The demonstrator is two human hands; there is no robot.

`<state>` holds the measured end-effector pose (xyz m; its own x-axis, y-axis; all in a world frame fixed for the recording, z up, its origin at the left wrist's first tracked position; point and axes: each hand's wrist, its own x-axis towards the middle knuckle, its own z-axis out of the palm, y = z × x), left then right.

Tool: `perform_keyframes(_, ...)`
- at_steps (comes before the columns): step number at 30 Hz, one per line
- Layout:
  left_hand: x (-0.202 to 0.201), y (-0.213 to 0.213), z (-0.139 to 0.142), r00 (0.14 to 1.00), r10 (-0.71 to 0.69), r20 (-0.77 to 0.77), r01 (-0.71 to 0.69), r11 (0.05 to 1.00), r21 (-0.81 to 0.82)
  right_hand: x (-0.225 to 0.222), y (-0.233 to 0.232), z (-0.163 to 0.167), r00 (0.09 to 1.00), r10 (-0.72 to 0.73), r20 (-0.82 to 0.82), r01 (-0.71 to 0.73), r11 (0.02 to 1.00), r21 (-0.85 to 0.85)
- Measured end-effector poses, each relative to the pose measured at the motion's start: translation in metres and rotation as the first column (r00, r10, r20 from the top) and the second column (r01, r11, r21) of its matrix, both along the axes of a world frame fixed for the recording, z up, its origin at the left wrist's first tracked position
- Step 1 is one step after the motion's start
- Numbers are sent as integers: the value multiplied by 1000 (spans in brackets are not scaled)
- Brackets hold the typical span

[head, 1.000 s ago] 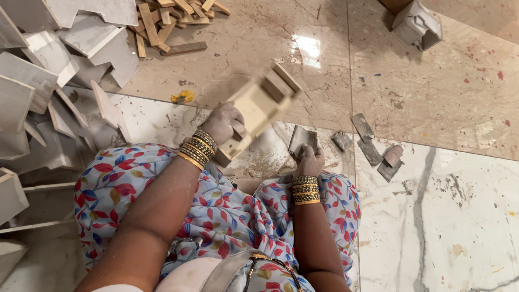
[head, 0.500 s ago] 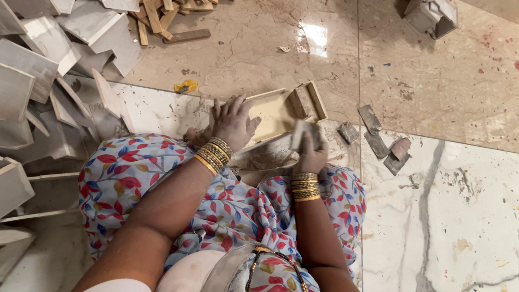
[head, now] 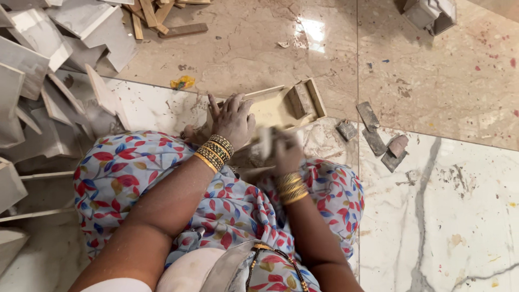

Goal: The person sits on the floor and sands a small wooden box, rubbing a sanding block by hand over the box's surfaces and edges, turning the box to reach different sides, with wood scraps and other unfinished boxes scattered around.

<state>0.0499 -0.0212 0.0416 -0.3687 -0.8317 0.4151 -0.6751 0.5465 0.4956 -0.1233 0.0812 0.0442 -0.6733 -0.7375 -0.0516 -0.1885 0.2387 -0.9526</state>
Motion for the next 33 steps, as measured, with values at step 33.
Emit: perform_keyframes(33, -9, 2, 6, 999, 34, 6, -34, 999, -12, -39, -14, -27, 995, 80, -58, -91, 970, -224)
